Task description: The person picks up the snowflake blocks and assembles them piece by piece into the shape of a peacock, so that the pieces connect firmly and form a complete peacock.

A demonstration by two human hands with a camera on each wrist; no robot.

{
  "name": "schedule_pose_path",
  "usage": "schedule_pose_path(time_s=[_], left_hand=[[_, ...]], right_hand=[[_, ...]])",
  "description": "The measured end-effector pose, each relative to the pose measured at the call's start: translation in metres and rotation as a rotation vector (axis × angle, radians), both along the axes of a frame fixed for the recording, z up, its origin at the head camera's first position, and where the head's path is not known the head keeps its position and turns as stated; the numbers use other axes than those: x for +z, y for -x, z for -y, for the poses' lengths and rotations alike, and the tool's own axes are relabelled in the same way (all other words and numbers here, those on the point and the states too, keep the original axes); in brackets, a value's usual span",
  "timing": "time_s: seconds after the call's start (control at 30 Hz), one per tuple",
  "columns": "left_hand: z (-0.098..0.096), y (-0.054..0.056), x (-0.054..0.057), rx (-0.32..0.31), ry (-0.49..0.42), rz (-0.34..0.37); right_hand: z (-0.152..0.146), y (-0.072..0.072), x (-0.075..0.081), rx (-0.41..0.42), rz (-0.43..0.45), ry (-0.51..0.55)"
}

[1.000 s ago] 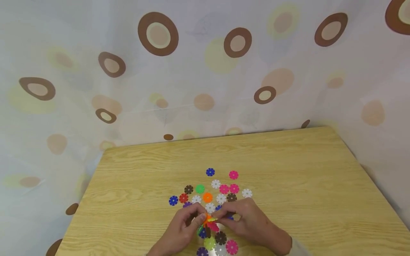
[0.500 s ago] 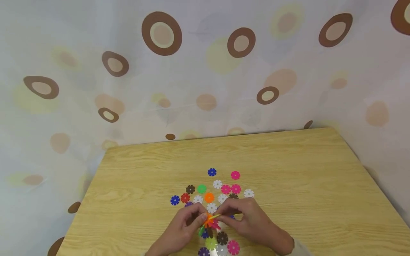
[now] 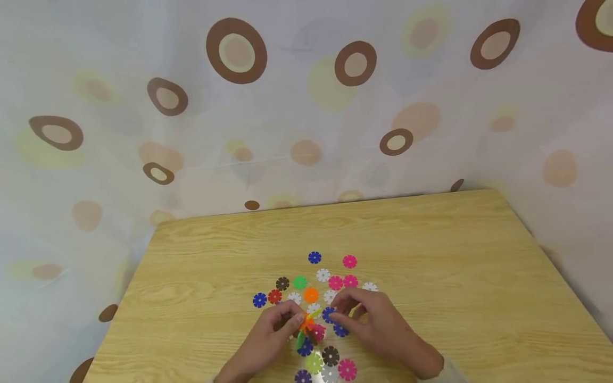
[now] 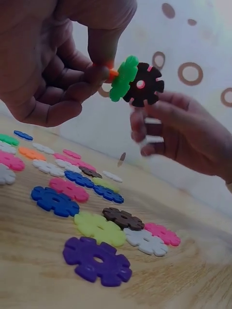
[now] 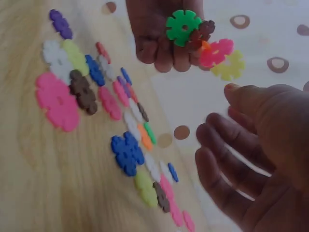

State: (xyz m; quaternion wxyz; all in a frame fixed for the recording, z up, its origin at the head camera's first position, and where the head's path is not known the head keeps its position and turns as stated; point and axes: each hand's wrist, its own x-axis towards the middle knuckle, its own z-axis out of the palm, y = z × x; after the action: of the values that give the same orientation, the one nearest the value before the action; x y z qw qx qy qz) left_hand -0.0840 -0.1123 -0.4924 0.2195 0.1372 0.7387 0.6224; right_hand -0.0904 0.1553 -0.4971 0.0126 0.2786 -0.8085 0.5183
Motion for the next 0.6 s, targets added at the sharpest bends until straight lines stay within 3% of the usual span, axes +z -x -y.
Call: schedule_pose_path(time_s=[0.07,0.17,0.27,0.43,0.6], left_hand=[[0.001,0.001,-0.001,0.03,-0.006,0.004],[0.002,0.002,-0.002,0.045,-0.034,0.016],[0.002,0.002,-0.003,0.041,-0.052,0.019],[-0.001,0.002,-0.004,0.052,-0.047,0.005],[-0.001,0.0,-0.005,0.056,-0.043,0.009]], right_hand=[[-0.005,-0.001,-0.004,0.026,0.062,-0.059],[-0.013,-0.008,-0.009,0.129,0.25,-0.156],[-0.016,-0.016,-0.015,0.198,0.383,-0.28],[-0.014,-0.025,-0.022,0.199,0.334,-0.427],[-0.011,-0.027,-0.027,0.187,0.339,-0.429]])
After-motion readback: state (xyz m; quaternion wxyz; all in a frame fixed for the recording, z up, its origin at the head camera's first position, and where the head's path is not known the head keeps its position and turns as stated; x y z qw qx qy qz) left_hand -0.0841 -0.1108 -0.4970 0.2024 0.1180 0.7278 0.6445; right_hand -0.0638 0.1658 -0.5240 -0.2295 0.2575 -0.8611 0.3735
